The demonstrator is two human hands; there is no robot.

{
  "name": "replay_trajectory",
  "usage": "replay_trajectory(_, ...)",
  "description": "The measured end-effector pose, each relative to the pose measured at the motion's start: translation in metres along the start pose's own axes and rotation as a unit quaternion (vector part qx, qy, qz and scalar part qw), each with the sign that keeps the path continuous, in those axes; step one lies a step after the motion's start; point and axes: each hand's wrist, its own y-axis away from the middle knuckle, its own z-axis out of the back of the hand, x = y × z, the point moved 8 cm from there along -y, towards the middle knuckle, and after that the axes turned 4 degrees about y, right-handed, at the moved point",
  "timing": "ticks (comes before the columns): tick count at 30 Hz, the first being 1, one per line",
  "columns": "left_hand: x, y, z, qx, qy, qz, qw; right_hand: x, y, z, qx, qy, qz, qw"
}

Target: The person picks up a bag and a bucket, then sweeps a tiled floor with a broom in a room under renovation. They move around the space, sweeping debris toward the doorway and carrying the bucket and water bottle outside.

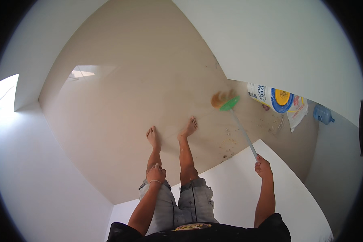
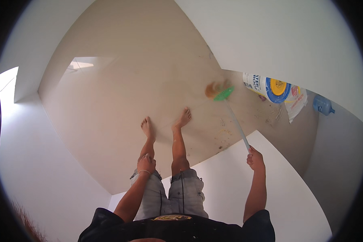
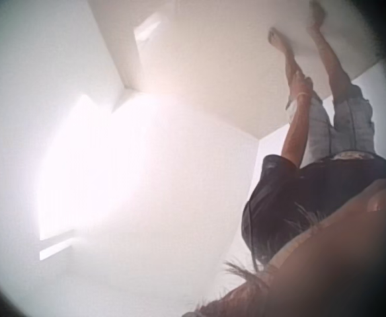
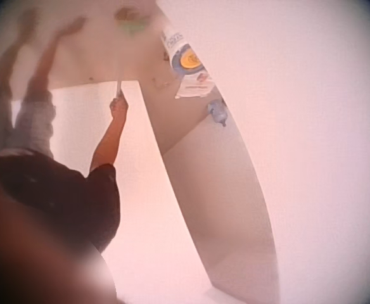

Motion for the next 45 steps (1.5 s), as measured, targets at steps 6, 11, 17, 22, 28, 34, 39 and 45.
replay_trajectory(6, 0.011, -0.010, -0.017, 0.024, 0.007, 0.002, 1.000, 0.024, 0.089, -0.004, 0.029, 0.069, 0.072, 0.995)
replay_trajectory(11, 0.010, -0.081, 0.004, 0.134, 0.032, -0.075, 0.988, 0.089, 0.022, -0.213, 0.276, 0.047, 0.168, 0.945)
replay_trajectory(17, -0.069, -0.127, 0.226, -0.181, 0.245, -0.094, 0.948, 0.160, -0.067, -0.427, 0.308, -0.121, 0.086, 0.940)
replay_trajectory(22, -0.138, -0.046, 0.311, -0.168, 0.182, -0.227, 0.942, 0.080, -0.071, -0.276, 0.161, -0.153, 0.058, 0.973)
replay_trajectory(28, -0.112, 0.044, 0.356, -0.044, -0.259, -0.315, 0.912, -0.010, -0.020, -0.095, -0.008, -0.120, 0.043, 0.992)
replay_trajectory(34, 0.005, 0.072, 0.399, -0.137, -0.086, -0.200, 0.966, -0.091, 0.072, -0.015, -0.038, -0.027, 0.160, 0.986)
replay_trajectory(39, -0.007, 0.081, 0.341, 0.058, -0.100, -0.214, 0.970, -0.258, 0.093, -0.038, 0.000, -0.148, 0.091, 0.985)
replay_trajectory(45, -0.208, 0.088, 0.307, 0.124, -0.018, -0.298, 0.946, -0.414, 0.128, -0.165, -0.023, -0.325, -0.075, 0.942)
